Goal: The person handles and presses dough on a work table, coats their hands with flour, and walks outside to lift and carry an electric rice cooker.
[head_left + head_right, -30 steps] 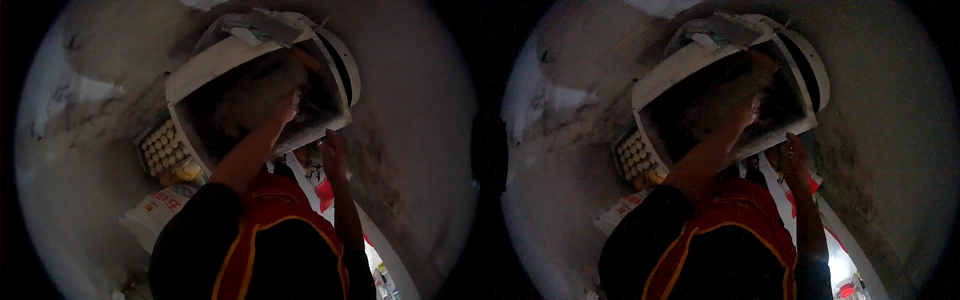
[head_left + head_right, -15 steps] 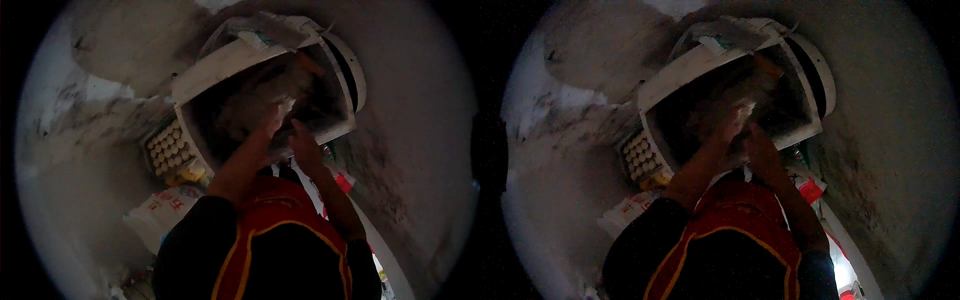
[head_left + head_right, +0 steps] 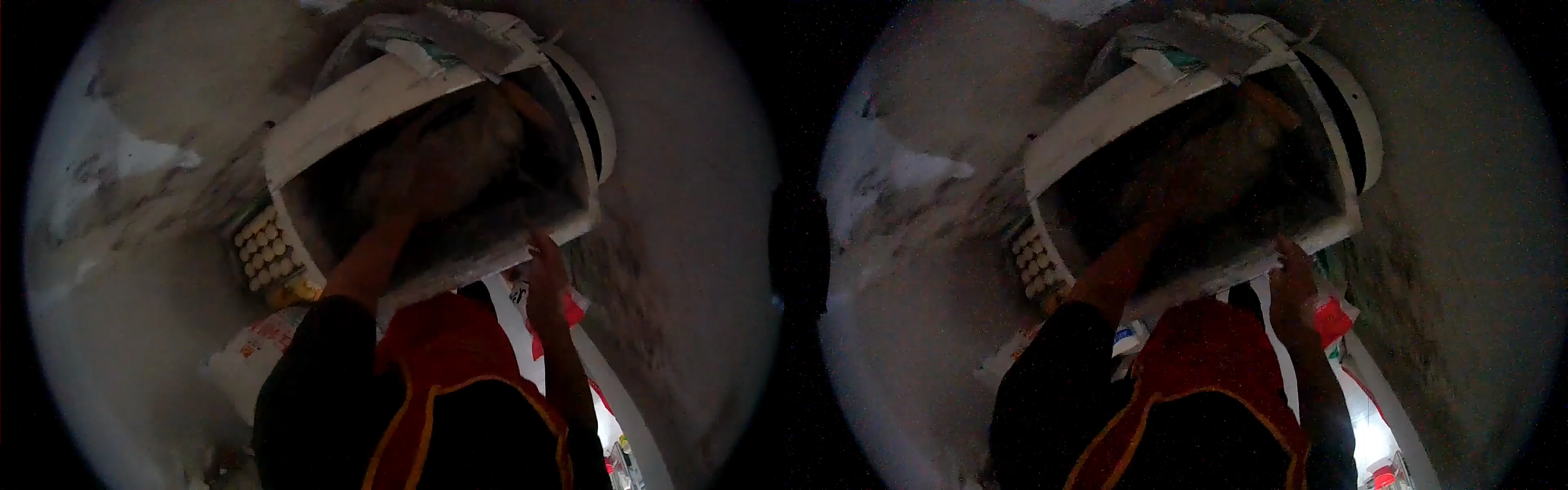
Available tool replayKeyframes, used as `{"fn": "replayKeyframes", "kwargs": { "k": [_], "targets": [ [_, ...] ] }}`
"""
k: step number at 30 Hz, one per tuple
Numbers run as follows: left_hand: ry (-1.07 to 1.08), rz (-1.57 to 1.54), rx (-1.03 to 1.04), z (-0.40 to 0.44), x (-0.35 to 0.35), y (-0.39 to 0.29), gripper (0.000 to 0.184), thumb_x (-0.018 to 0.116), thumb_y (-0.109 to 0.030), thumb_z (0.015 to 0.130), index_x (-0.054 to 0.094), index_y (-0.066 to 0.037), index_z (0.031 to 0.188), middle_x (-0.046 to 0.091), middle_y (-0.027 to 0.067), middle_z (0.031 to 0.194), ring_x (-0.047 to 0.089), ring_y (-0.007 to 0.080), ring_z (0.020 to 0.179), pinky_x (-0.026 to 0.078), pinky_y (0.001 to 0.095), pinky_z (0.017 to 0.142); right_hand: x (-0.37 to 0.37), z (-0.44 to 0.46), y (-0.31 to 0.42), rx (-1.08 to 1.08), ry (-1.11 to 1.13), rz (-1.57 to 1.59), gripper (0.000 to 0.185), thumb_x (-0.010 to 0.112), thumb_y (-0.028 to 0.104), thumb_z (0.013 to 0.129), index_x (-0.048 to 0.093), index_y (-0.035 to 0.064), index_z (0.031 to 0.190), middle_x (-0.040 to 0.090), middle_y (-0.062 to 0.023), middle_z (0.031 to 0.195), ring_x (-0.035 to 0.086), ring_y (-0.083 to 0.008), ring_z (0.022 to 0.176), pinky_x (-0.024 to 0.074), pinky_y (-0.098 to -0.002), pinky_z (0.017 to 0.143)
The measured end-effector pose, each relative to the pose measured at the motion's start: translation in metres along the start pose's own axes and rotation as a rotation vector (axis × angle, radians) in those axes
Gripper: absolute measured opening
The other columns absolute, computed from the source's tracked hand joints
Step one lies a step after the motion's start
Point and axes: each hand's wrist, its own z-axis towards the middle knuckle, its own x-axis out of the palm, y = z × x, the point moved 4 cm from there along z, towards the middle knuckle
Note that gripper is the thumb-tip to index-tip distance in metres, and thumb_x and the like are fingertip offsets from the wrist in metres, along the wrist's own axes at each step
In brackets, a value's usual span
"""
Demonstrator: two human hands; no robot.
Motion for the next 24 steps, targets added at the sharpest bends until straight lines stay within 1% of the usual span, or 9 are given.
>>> {"fn": "replayKeyframes", "kwargs": {
  "k": [1, 8, 10, 12, 14, 17, 19, 20, 24],
  "targets": [
    [0.033, 0.067, 0.017, 0.004, 0.004, 0.006, 0.035, 0.044, -0.026, 0.089, 0.047, -0.005, 0.117, 0.047, 0.0091, 0.118, 0.051, 0.0245, 0.101, 0.043, 0.0369, 0.083, -0.002, -0.005, -0.004, -0.064, -0.038, 0.0, 0.038, 0.038, 0.003, 0.087, 0.039, 0.0025, 0.124, 0.044, -0.0197, 0.12, 0.048, -0.0296, 0.105, 0.0392, -0.0407, 0.088],
    [0.285, 0.247, 0.148, 0.075, 0.053, 0.018, 0.038, 0.044, -0.028, 0.089, 0.045, -0.005, 0.119, 0.044, 0.0095, 0.121, 0.049, 0.0256, 0.104, 0.041, 0.0378, 0.086, -0.015, -0.012, -0.039, -0.065, -0.172, -0.158, 0.038, 0.039, 0.016, 0.089, 0.041, -0.0016, 0.122, 0.05, -0.0196, 0.115, 0.05, -0.0305, 0.102, 0.0399, -0.0393, 0.087],
    [0.325, 0.273, 0.157, 0.069, 0.055, 0.013, 0.039, 0.044, -0.029, 0.09, 0.044, -0.005, 0.119, 0.044, 0.0096, 0.122, 0.048, 0.0259, 0.105, 0.04, 0.0381, 0.087, -0.017, -0.022, -0.034, 0.005, -0.175, -0.151, 0.04, 0.038, 0.022, 0.09, 0.042, -0.0014, 0.122, 0.051, -0.0175, 0.118, 0.051, -0.0281, 0.104, 0.04, -0.037, 0.088],
    [0.345, 0.302, 0.146, 0.054, 0.049, 0.007, 0.039, 0.044, -0.029, 0.09, 0.043, -0.004, 0.12, 0.043, 0.0097, 0.123, 0.048, 0.0262, 0.106, 0.04, 0.0383, 0.088, -0.018, -0.026, -0.022, -0.038, -0.154, -0.159, 0.04, 0.039, 0.022, 0.09, 0.043, -0.0026, 0.121, 0.05, -0.018, 0.118, 0.051, -0.0287, 0.102, 0.0406, -0.037, 0.087],
    [0.323, 0.326, 0.13, 0.042, 0.04, 0.005, 0.04, 0.044, -0.03, 0.09, 0.043, -0.004, 0.121, 0.042, 0.0098, 0.124, 0.047, 0.0265, 0.107, 0.039, 0.0386, 0.089, -0.024, -0.027, -0.01, -0.068, -0.163, -0.131, 0.04, 0.039, 0.022, 0.09, 0.043, -0.003, 0.121, 0.05, -0.0179, 0.117, 0.052, -0.0281, 0.102, 0.0407, -0.0367, 0.086],
    [0.259, 0.336, 0.069, 0.026, 0.011, 0.011, 0.042, 0.043, -0.031, 0.09, 0.042, -0.004, 0.122, 0.041, 0.01, 0.125, 0.046, 0.027, 0.108, 0.038, 0.039, 0.091, -0.029, -0.031, -0.011, -0.103, -0.22, -0.101, 0.033, 0.043, 0.014, 0.089, 0.044, -0.0028, 0.118, 0.052, -0.0201, 0.11, 0.052, -0.0306, 0.097, 0.0421, -0.0385, 0.084],
    [0.209, 0.315, 0.037, 0.017, -0.006, 0.008, 0.043, 0.043, -0.032, 0.09, 0.041, -0.004, 0.122, 0.041, 0.0101, 0.126, 0.046, 0.0273, 0.109, 0.038, 0.0392, 0.092, -0.025, -0.023, -0.008, -0.005, -0.159, -0.072, 0.032, 0.043, 0.011, 0.089, 0.044, -0.0024, 0.119, 0.052, -0.0198, 0.11, 0.053, -0.0298, 0.097, 0.0423, -0.0382, 0.084],
    [0.186, 0.277, 0.029, 0.015, -0.011, 0.001, 0.043, 0.043, -0.032, 0.09, 0.041, -0.004, 0.123, 0.04, 0.0102, 0.126, 0.046, 0.0275, 0.11, 0.038, 0.0393, 0.092, -0.024, -0.021, -0.005, 0.049, -0.123, -0.062, 0.032, 0.043, 0.01, 0.089, 0.043, -0.0021, 0.119, 0.052, -0.0196, 0.111, 0.053, -0.0294, 0.097, 0.0424, -0.0381, 0.084],
    [0.082, 0.011, -0.004, -0.02, -0.026, -0.053, 0.045, 0.043, -0.033, 0.09, 0.039, -0.004, 0.124, 0.039, 0.0104, 0.128, 0.045, 0.0281, 0.111, 0.036, 0.0399, 0.094, -0.014, -0.019, 0.017, -0.054, -0.117, 0.063, 0.035, 0.042, 0.009, 0.089, 0.041, -0.001, 0.122, 0.049, -0.0186, 0.115, 0.05, -0.0278, 0.102, 0.0412, -0.0367, 0.086]
  ]
}}
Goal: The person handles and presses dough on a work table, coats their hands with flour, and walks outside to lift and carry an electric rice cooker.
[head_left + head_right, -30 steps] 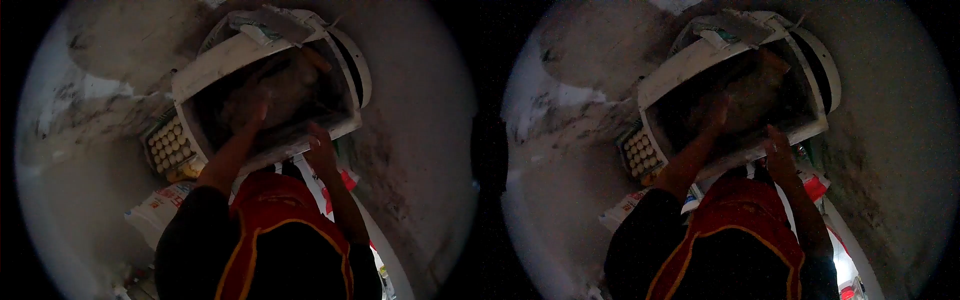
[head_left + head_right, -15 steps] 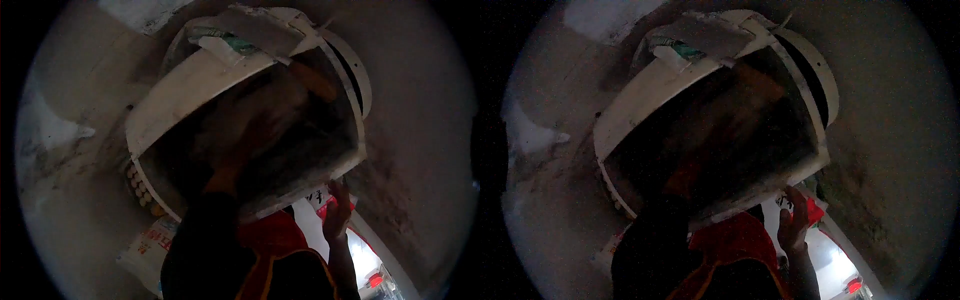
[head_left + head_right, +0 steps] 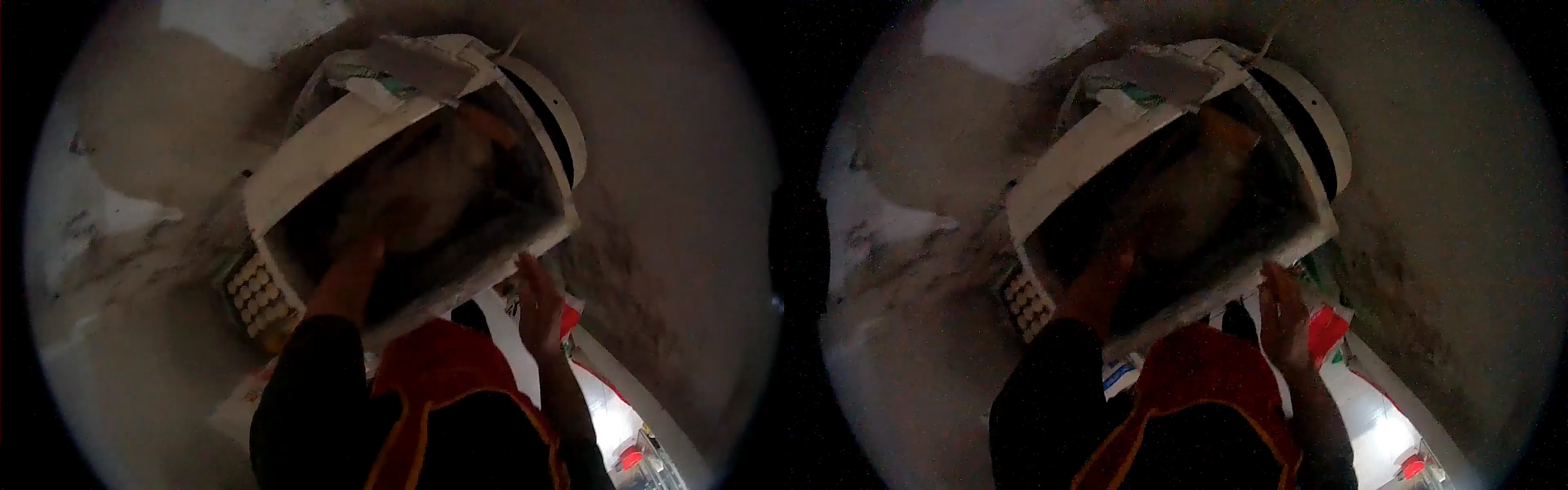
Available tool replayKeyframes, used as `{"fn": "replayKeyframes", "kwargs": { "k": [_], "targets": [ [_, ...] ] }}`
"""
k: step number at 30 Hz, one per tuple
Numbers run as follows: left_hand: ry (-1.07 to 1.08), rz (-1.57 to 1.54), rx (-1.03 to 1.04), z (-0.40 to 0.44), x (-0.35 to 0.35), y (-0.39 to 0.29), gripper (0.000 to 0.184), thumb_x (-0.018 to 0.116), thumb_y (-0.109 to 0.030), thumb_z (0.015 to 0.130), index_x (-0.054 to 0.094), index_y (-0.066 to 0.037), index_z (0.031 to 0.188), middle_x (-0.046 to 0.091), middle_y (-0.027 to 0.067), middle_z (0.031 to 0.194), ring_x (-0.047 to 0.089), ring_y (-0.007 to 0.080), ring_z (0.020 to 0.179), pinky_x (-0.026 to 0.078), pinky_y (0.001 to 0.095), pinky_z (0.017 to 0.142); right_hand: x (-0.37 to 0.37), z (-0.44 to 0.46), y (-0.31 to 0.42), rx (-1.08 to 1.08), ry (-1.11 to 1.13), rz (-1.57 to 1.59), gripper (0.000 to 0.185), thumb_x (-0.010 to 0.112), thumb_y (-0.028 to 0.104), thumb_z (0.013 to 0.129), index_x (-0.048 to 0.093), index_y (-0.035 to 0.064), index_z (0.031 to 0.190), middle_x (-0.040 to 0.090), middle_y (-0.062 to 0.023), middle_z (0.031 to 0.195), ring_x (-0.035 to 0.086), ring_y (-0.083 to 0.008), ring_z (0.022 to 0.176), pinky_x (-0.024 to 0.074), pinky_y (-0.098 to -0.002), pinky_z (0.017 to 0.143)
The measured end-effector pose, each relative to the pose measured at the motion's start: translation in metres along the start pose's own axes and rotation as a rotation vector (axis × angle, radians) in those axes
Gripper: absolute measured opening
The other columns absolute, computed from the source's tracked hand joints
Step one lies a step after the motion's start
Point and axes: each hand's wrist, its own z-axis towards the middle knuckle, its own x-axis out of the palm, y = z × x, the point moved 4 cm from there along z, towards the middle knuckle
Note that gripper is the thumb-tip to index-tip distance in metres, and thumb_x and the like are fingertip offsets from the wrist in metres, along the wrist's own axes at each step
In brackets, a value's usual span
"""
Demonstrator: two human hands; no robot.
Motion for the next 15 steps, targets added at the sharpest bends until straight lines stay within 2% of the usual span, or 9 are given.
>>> {"fn": "replayKeyframes", "kwargs": {
  "k": [2, 4, 7, 8, 9, 12, 15],
  "targets": [
    [-0.043, -0.327, -0.021, -0.024, 0.0, -0.032, 0.046, 0.043, -0.034, 0.09, 0.039, -0.003, 0.125, 0.038, 0.0105, 0.129, 0.044, 0.0284, 0.112, 0.036, 0.0401, 0.095, 0.003, 0.005, -0.001, -0.039, 0.042, -0.072, 0.037, 0.042, 0.009, 0.089, 0.038, 0.0, 0.125, 0.045, -0.0186, 0.122, 0.047, -0.0279, 0.107, 0.0397, -0.036, 0.088],
    [-0.049, -0.738, -0.048, -0.054, 0.007, -0.048, 0.047, 0.043, -0.034, 0.09, 0.038, -0.003, 0.125, 0.037, 0.0106, 0.13, 0.043, 0.0287, 0.113, 0.035, 0.0404, 0.096, 0.029, 0.014, -0.009, -0.136, 0.122, 0.203, 0.038, 0.04, 0.011, 0.09, 0.035, 0.0016, 0.127, 0.038, -0.0182, 0.129, 0.041, -0.0281, 0.114, 0.0368, -0.0363, 0.092],
    [0.012, -1.369, -0.011, -0.069, 0.023, -0.047, 0.051, 0.041, -0.039, 0.091, 0.034, -0.005, 0.128, 0.04, 0.012, 0.127, 0.036, 0.0289, 0.119, 0.029, 0.0405, 0.1, 0.086, 0.026, 0.015, -0.058, 0.417, 0.528, 0.042, 0.04, 0.015, 0.09, 0.032, 0.0047, 0.13, 0.027, -0.0172, 0.137, 0.03, -0.0295, 0.123, 0.0313, -0.0389, 0.097],
    [0.043, -1.445, -0.001, -0.079, 0.026, -0.045, 0.052, 0.04, -0.041, 0.09, 0.034, -0.005, 0.128, 0.04, 0.0117, 0.128, 0.036, 0.0287, 0.119, 0.028, 0.0402, 0.101, 0.121, 0.029, 0.017, -0.093, 0.474, 0.509, 0.044, 0.036, 0.02, 0.092, 0.028, 0.0033, 0.132, 0.025, -0.014, 0.138, 0.026, -0.0241, 0.126, 0.0252, -0.0355, 0.1],
    [0.065, -1.482, 0.017, -0.087, 0.029, -0.042, 0.054, 0.039, -0.043, 0.089, 0.034, -0.005, 0.128, 0.039, 0.0114, 0.128, 0.036, 0.0285, 0.119, 0.028, 0.0399, 0.101, 0.151, 0.034, 0.012, -0.13, 0.534, 0.488, 0.047, 0.033, 0.025, 0.094, 0.023, 0.002, 0.135, 0.024, -0.0109, 0.14, 0.022, -0.0186, 0.128, 0.0192, -0.032, 0.104],
    [0.074, -1.342, 0.127, -0.102, 0.029, -0.032, 0.058, 0.036, -0.049, 0.088, 0.035, -0.007, 0.128, 0.039, 0.0106, 0.129, 0.037, 0.0279, 0.118, 0.027, 0.039, 0.101, 0.173, 0.063, 0.006, -0.133, 0.45, 0.023, 0.045, 0.036, 0.025, 0.092, 0.03, 0.002, 0.131, 0.03, -0.0124, 0.135, 0.029, -0.0218, 0.124, 0.023, -0.0335, 0.102],
    [0.015, -0.975, 0.318, -0.112, 0.023, -0.028, 0.063, 0.034, -0.055, 0.086, 0.036, -0.008, 0.129, 0.039, 0.0097, 0.13, 0.038, 0.0272, 0.117, 0.027, 0.0382, 0.101, 0.192, 0.079, 0.009, -0.122, 0.352, -0.427, 0.043, 0.039, 0.025, 0.09, 0.037, 0.002, 0.127, 0.037, -0.0139, 0.131, 0.036, -0.025, 0.119, 0.0268, -0.035, 0.1]
  ]
}}
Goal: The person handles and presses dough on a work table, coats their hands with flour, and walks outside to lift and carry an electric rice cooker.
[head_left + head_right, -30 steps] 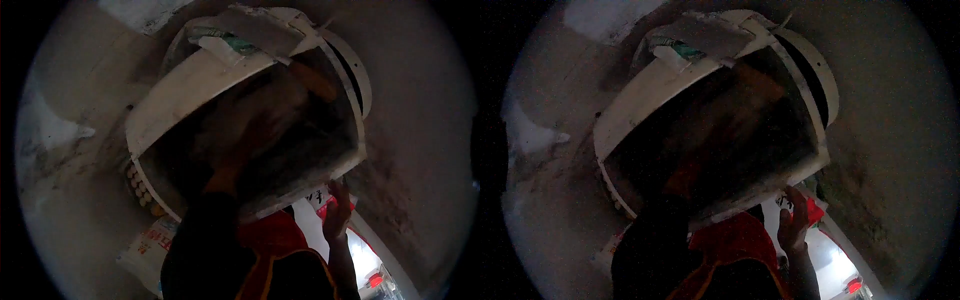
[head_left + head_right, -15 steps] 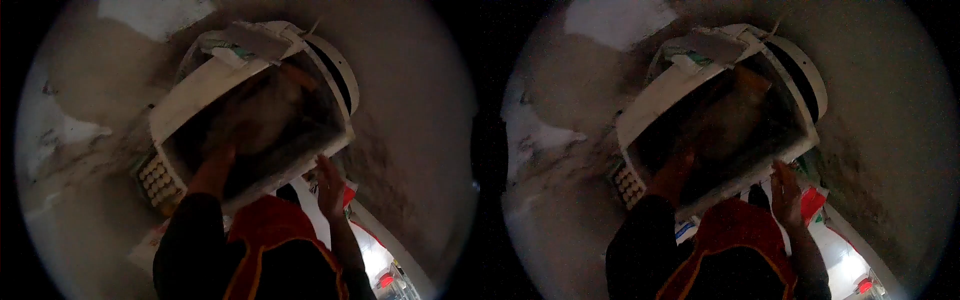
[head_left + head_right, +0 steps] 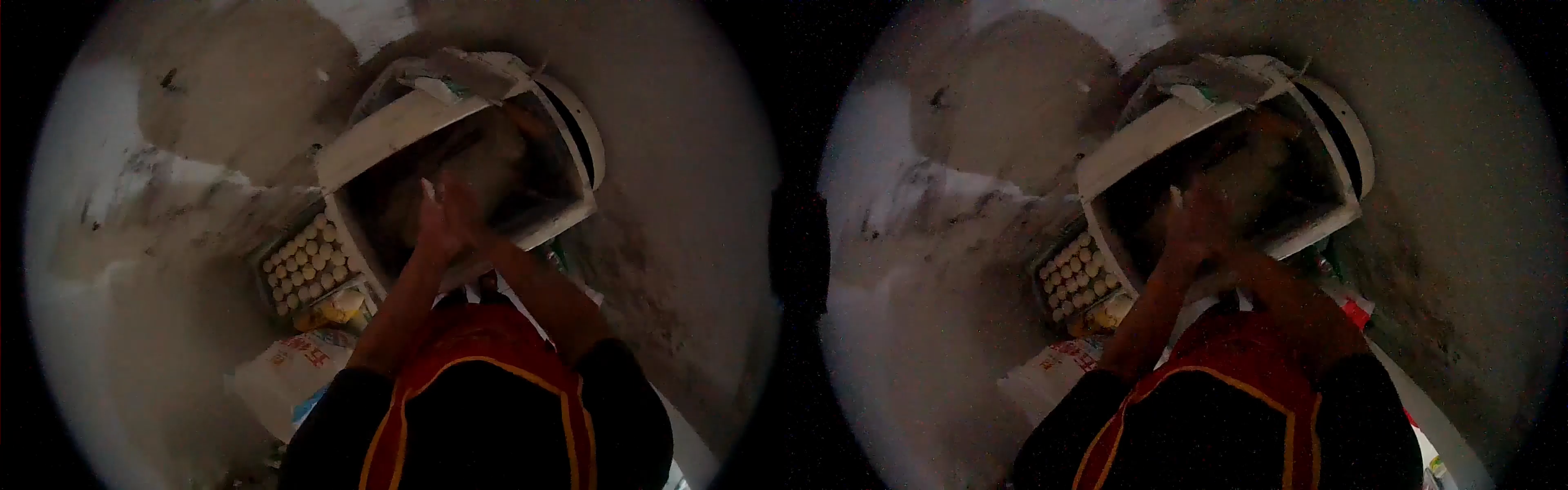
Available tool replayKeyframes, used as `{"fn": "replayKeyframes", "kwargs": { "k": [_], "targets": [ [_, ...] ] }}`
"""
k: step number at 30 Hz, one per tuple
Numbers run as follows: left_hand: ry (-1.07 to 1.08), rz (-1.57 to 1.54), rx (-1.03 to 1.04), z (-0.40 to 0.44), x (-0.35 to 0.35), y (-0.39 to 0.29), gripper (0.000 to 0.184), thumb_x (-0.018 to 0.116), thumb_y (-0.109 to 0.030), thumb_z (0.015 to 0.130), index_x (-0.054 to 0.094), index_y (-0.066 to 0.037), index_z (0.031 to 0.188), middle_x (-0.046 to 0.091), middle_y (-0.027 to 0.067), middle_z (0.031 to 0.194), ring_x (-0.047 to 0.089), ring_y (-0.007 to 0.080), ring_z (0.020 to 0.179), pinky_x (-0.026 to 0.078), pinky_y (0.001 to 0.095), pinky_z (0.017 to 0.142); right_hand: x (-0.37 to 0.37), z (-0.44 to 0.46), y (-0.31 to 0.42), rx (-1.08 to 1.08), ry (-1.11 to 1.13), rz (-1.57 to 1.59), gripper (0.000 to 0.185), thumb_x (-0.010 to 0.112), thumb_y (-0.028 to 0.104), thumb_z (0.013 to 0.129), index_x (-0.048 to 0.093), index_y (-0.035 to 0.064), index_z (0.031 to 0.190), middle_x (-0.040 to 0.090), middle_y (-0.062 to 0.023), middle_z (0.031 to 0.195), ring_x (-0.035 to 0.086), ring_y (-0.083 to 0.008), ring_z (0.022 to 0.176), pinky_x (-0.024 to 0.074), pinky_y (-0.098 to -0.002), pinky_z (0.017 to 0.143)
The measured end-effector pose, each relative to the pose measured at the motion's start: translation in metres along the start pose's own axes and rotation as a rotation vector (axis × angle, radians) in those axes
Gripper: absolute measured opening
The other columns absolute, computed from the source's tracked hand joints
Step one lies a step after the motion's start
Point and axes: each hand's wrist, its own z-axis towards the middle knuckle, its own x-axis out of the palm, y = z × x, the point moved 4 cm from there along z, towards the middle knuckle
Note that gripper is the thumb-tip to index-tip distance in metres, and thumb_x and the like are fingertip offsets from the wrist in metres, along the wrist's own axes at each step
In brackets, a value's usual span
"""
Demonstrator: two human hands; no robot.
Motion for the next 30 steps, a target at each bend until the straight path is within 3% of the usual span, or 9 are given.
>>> {"fn": "replayKeyframes", "kwargs": {
  "k": [1, 4, 7, 9, 12, 14, 16, 20, 30],
  "targets": [
    [0.031, 0.098, 0.067, 0.0, 0.002, -0.007, 0.065, 0.033, -0.057, 0.085, 0.037, -0.008, 0.129, 0.039, 0.0094, 0.13, 0.038, 0.027, 0.117, 0.027, 0.0379, 0.101, -0.002, 0.013, -0.005, 0.043, -0.004, -0.102, 0.042, 0.04, 0.024, 0.09, 0.038, 0.002, 0.126, 0.039, -0.0135, 0.129, 0.038, -0.0246, 0.118, 0.0282, -0.0351, 0.099],
    [0.013, -0.656, -0.183, -0.018, 0.023, -0.025, 0.072, 0.029, -0.064, 0.083, 0.038, -0.009, 0.129, 0.038, 0.0104, 0.132, 0.037, 0.0264, 0.118, 0.026, 0.0378, 0.101, -0.005, 0.04, -0.015, 0.144, 0.084, 0.169, 0.04, 0.043, 0.022, 0.089, 0.04, 0.002, 0.123, 0.044, -0.0124, 0.123, 0.042, -0.0237, 0.112, 0.0323, -0.0353, 0.096],
    [-0.182, -0.789, -0.219, -0.036, 0.038, -0.044, 0.066, 0.037, -0.058, 0.084, 0.035, -0.011, 0.13, 0.044, 0.0045, 0.127, 0.037, 0.0236, 0.117, 0.02, 0.0347, 0.104, -0.003, 0.054, -0.025, 0.365, 0.306, 1.368, 0.037, 0.045, 0.019, 0.088, 0.043, 0.0021, 0.121, 0.049, -0.0114, 0.117, 0.047, -0.0227, 0.107, 0.0365, -0.0356, 0.092],
    [-0.147, -0.186, -0.016, -0.026, 0.02, -0.041, 0.063, 0.033, -0.055, 0.087, 0.034, -0.009, 0.131, 0.042, 0.0067, 0.128, 0.036, 0.0241, 0.118, 0.02, 0.0352, 0.104, 0.001, 0.049, -0.02, 0.425, 0.335, 1.731, 0.035, 0.047, 0.018, 0.087, 0.045, 0.0021, 0.119, 0.052, -0.0106, 0.113, 0.05, -0.0221, 0.103, 0.0393, -0.0357, 0.09],
    [-0.09, 0.717, 0.265, -0.006, -0.005, -0.012, 0.059, 0.027, -0.049, 0.091, 0.031, -0.006, 0.132, 0.039, 0.0101, 0.13, 0.034, 0.0249, 0.12, 0.021, 0.0358, 0.103, 0.011, 0.035, -0.018, 0.477, 0.207, 1.666, 0.038, 0.047, 0.02, 0.087, 0.043, 0.0024, 0.12, 0.05, -0.011, 0.115, 0.049, -0.0227, 0.105, 0.0383, -0.036, 0.091],
    [-0.122, 0.628, 0.174, -0.01, 0.004, -0.018, 0.055, 0.025, -0.043, 0.093, 0.03, -0.005, 0.132, 0.038, 0.0117, 0.131, 0.031, 0.0244, 0.122, 0.021, 0.0356, 0.104, 0.018, 0.031, -0.019, 0.499, 0.142, 1.554, 0.039, 0.046, 0.022, 0.087, 0.042, 0.0026, 0.121, 0.049, -0.0113, 0.117, 0.047, -0.0231, 0.106, 0.0376, -0.0361, 0.092],
    [-0.207, -0.147, -0.18, -0.019, 0.019, -0.017, 0.048, 0.024, -0.036, 0.095, 0.03, -0.005, 0.132, 0.037, 0.0125, 0.132, 0.027, 0.0231, 0.125, 0.02, 0.0349, 0.104, 0.022, 0.031, -0.02, 0.512, 0.114, 1.476, 0.041, 0.046, 0.023, 0.088, 0.041, 0.0029, 0.122, 0.048, -0.0115, 0.118, 0.046, -0.0235, 0.108, 0.0369, -0.0363, 0.092],
    [-0.008, 0.996, 0.402, -0.007, -0.026, 0.022, 0.046, 0.029, -0.033, 0.095, 0.034, -0.003, 0.129, 0.039, 0.0134, 0.13, 0.029, 0.0238, 0.124, 0.022, 0.0341, 0.102, 0.02, 0.04, -0.023, 0.509, 0.166, 1.449, 0.044, 0.045, 0.027, 0.088, 0.039, 0.0033, 0.124, 0.045, -0.012, 0.122, 0.044, -0.0243, 0.11, 0.0355, -0.0366, 0.094],
    [-0.122, 0.784, -0.008, -0.038, 0.038, -0.016, 0.05, 0.032, -0.033, 0.091, 0.03, -0.003, 0.131, 0.039, 0.012, 0.128, 0.037, 0.0246, 0.116, 0.032, 0.0337, 0.091, -0.004, 0.05, -0.02, 0.406, 0.075, 1.546, 0.051, 0.042, 0.035, 0.088, 0.035, 0.0045, 0.129, 0.039, -0.0133, 0.13, 0.039, -0.0263, 0.117, 0.0321, -0.0375, 0.097]
  ]
}}
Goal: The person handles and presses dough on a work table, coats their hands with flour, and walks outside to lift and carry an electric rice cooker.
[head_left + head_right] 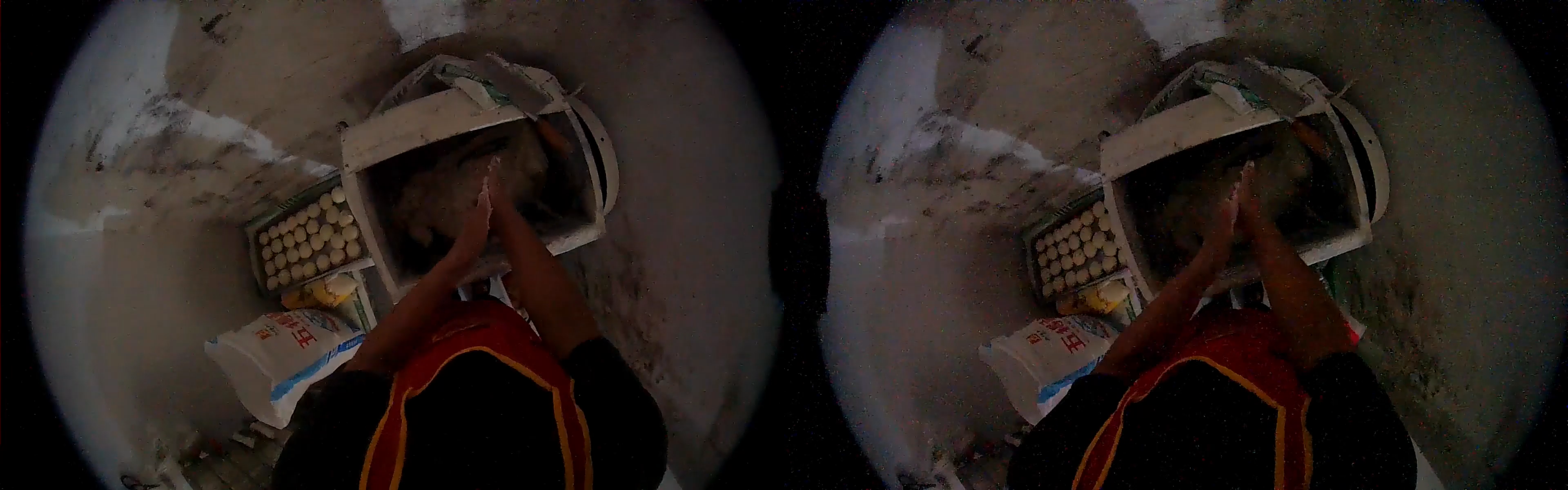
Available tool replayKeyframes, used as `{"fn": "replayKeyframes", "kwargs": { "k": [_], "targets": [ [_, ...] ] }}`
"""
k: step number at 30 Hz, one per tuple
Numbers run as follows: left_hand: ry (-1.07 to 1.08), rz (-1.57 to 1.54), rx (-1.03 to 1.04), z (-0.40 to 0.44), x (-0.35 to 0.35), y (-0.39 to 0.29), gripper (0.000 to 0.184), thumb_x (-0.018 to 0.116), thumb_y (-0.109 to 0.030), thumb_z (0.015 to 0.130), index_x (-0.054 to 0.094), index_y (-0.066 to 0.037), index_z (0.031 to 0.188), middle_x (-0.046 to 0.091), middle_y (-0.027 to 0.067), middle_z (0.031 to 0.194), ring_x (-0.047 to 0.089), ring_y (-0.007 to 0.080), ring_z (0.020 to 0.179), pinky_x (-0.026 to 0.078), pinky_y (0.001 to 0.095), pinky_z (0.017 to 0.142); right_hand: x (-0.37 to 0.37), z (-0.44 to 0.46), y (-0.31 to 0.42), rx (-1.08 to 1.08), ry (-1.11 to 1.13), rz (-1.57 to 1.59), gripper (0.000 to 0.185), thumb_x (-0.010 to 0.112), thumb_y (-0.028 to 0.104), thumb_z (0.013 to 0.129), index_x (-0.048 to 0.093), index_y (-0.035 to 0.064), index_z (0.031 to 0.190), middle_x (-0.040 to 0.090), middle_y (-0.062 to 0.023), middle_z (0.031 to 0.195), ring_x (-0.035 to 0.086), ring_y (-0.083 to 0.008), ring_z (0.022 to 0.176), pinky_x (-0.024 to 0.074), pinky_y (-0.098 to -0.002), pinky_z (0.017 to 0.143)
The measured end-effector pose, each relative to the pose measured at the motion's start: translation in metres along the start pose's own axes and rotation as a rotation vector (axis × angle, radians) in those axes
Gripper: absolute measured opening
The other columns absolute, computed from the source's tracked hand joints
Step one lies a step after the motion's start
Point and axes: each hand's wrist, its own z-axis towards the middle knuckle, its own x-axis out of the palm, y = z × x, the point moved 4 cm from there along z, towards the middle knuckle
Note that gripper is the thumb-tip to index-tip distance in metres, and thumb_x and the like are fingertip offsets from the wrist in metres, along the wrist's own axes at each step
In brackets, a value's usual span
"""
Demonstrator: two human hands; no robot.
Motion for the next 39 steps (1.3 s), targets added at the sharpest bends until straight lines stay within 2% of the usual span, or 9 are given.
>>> {"fn": "replayKeyframes", "kwargs": {
  "k": [10, 16, 19, 22, 25, 29, 34, 37, 39],
  "targets": [
    [-0.102, -0.803, -0.032, 0.063, -0.034, 0.036, 0.056, 0.03, -0.047, 0.089, 0.035, -0.008, 0.129, 0.044, 0.0073, 0.121, 0.04, 0.0215, 0.107, 0.033, 0.0331, 0.089, 0.043, -0.057, -0.027, -0.387, 0.108, -0.396, 0.055, 0.034, 0.042, 0.091, 0.031, 0.0069, 0.133, 0.033, -0.0117, 0.136, 0.033, -0.0254, 0.122, 0.0276, -0.0387, 0.1],
    [0.49, -1.661, -0.003, 0.056, -0.032, 0.031, 0.061, 0.028, -0.055, 0.087, 0.039, -0.011, 0.128, 0.047, 0.0045, 0.118, 0.042, 0.0196, 0.102, 0.033, 0.0327, 0.088, 0.05, -0.034, -0.031, -0.28, -0.284, -1.192, 0.049, 0.031, 0.039, 0.092, 0.037, 0.007, 0.129, 0.038, -0.0104, 0.131, 0.036, -0.0255, 0.12, 0.0272, -0.0404, 0.101],
    [0.702, -1.71, 0.032, 0.057, -0.026, 0.036, 0.063, 0.028, -0.059, 0.086, 0.04, -0.013, 0.127, 0.048, 0.0031, 0.116, 0.043, 0.0186, 0.1, 0.034, 0.0326, 0.087, 0.025, -0.004, -0.015, -0.306, -0.235, -1.11, 0.046, 0.032, 0.038, 0.092, 0.04, 0.0064, 0.125, 0.042, -0.0111, 0.126, 0.039, -0.0262, 0.115, 0.03, -0.0412, 0.098],
    [0.738, -1.461, 0.068, 0.049, -0.035, 0.048, 0.061, 0.029, -0.058, 0.087, 0.042, -0.012, 0.125, 0.048, 0.0041, 0.116, 0.044, 0.0188, 0.1, 0.035, 0.0299, 0.085, -0.014, 0.023, 0.004, -0.255, -0.148, -0.808, 0.044, 0.033, 0.038, 0.092, 0.043, 0.0058, 0.121, 0.045, -0.0119, 0.12, 0.043, -0.0269, 0.11, 0.0329, -0.042, 0.094],
    [-0.035, -1.313, -0.338, 0.044, -0.039, 0.031, 0.048, 0.046, -0.048, 0.085, 0.05, -0.009, 0.112, 0.054, 0.0071, 0.105, 0.05, 0.0228, 0.094, 0.04, 0.0366, 0.082, -0.033, 0.036, 0.015, -0.13, -0.086, -0.447, 0.043, 0.034, 0.038, 0.092, 0.045, 0.0052, 0.117, 0.049, -0.0126, 0.114, 0.046, -0.0276, 0.105, 0.0357, -0.0427, 0.091],
    [-0.018, -0.218, 0.152, 0.102, -0.035, 0.13, 0.044, 0.054, -0.036, 0.083, 0.048, -0.008, 0.116, 0.054, 0.0093, 0.109, 0.051, 0.0258, 0.096, 0.04, 0.0367, 0.084, -0.017, 0.021, 0.012, -0.109, -0.023, -0.086, 0.041, 0.035, 0.037, 0.092, 0.049, 0.0044, 0.112, 0.054, -0.0135, 0.106, 0.051, -0.0285, 0.099, 0.0395, -0.0438, 0.087],
    [-0.049, 0.421, 0.187, 0.09, -0.02, 0.094, 0.044, 0.056, -0.026, 0.082, 0.044, -0.004, 0.119, 0.053, 0.0098, 0.111, 0.051, 0.0263, 0.098, 0.041, 0.0341, 0.084, -0.001, 0.001, -0.008, -0.118, -0.122, 0.136, 0.041, 0.036, 0.038, 0.091, 0.053, 0.0041, 0.107, 0.059, -0.0137, 0.099, 0.055, -0.0289, 0.092, 0.0435, -0.0444, 0.083],
    [-0.388, -0.503, -0.3, 0.064, -0.007, 0.025, 0.045, 0.057, -0.026, 0.081, 0.044, -0.003, 0.118, 0.055, 0.0116, 0.105, 0.053, 0.0249, 0.091, 0.042, 0.0331, 0.08, 0.013, -0.028, -0.005, -0.004, -0.225, 0.279, 0.042, 0.039, 0.039, 0.09, 0.052, 0.0041, 0.109, 0.058, -0.0114, 0.103, 0.054, -0.0267, 0.094, 0.0433, -0.0405, 0.084],
    [-0.43, -0.272, -0.085, 0.076, -0.018, 0.033, 0.046, 0.058, -0.028, 0.081, 0.044, -0.003, 0.118, 0.057, 0.0111, 0.101, 0.053, 0.0234, 0.088, 0.043, 0.0332, 0.078, 0.038, -0.057, 0.007, 0.075, -0.313, 0.334, 0.042, 0.042, 0.036, 0.089, 0.051, 0.0023, 0.111, 0.057, -0.0099, 0.109, 0.054, -0.0242, 0.097, 0.042, -0.0343, 0.087]
  ]
}}
